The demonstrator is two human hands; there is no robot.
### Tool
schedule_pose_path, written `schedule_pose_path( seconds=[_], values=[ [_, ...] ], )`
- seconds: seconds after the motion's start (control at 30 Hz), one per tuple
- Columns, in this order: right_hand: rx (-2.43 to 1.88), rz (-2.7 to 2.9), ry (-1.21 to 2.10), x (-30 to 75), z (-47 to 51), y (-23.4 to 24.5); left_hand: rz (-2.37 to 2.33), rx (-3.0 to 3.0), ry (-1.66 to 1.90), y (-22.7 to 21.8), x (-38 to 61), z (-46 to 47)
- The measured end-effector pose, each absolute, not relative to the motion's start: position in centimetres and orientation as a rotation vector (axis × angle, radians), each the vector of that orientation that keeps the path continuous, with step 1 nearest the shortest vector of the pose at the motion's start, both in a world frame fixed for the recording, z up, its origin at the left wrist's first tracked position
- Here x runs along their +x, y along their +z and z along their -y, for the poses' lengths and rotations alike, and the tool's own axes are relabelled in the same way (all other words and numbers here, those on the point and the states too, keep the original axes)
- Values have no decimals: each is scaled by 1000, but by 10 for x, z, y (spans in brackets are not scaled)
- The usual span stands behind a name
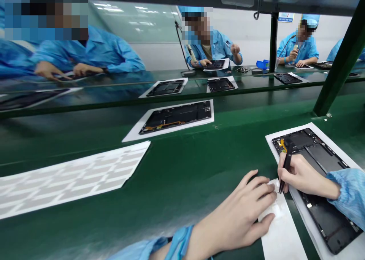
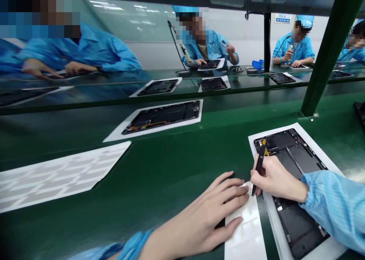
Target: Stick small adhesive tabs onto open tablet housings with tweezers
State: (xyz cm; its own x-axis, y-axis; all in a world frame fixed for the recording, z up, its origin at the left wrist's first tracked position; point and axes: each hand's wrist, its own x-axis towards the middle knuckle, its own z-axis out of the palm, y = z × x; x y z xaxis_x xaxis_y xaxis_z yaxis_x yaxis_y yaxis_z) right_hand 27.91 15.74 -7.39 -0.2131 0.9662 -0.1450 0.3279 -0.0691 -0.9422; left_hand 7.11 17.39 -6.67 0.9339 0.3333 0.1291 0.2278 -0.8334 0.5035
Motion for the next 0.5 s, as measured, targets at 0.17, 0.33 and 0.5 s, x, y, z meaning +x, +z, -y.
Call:
schedule_pose_path(
  seconds=[0.17, 0.33, 0.5],
  values=[
    [-1392, 1575, 1335, 278, -159, -75, -414, 2603, 293, -68, 72, -174],
    [-1382, 1573, 1397, 277, -163, -68, -386, 2634, 325, -67, 73, -177],
    [-1372, 1540, 1479, 275, -167, -64, -270, 2794, 419, -74, 69, -184]
  ],
)
